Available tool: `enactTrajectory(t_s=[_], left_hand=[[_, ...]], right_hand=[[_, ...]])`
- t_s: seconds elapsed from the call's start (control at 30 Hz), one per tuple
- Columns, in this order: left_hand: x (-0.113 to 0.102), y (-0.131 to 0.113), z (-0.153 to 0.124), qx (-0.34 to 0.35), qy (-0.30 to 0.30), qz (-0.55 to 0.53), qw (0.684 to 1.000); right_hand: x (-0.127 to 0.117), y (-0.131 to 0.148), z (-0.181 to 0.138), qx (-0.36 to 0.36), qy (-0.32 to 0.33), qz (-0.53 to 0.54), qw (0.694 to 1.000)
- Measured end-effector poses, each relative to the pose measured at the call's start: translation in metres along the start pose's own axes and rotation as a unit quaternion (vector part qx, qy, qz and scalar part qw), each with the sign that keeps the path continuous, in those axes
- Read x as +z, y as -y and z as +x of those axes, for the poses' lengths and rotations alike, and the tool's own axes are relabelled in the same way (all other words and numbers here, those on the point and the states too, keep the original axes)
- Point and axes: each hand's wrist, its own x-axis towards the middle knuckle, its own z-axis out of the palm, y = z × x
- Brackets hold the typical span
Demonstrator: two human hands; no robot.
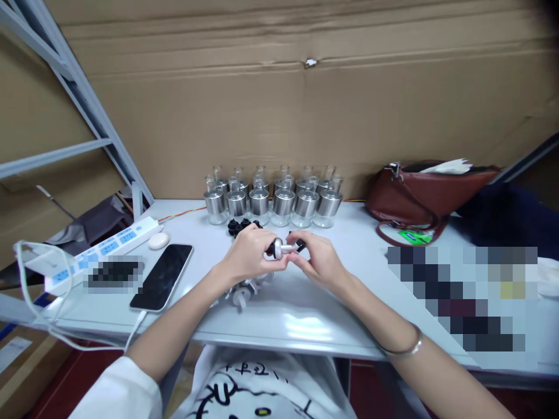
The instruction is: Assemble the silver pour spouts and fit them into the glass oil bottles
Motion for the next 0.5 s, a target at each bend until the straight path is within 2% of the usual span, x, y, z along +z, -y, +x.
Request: enactTrajectory(t_s=[0.17,0.3,0.4,0.5], left_hand=[[0.001,-0.002,-0.001,-0.022,-0.025,-0.012,0.999],[0.006,-0.002,-0.002,-0.048,-0.020,-0.047,0.997],[0.010,0.000,-0.003,-0.062,-0.023,-0.048,0.997],[0.014,-0.001,-0.006,-0.027,-0.012,-0.013,0.999]], right_hand=[[-0.003,-0.001,0.001,0.006,-0.026,-0.011,1.000],[-0.010,-0.006,0.009,-0.016,0.004,-0.052,0.998],[-0.012,-0.015,0.015,-0.120,-0.009,-0.161,0.980],[-0.012,-0.021,0.016,-0.265,-0.079,-0.270,0.922]])
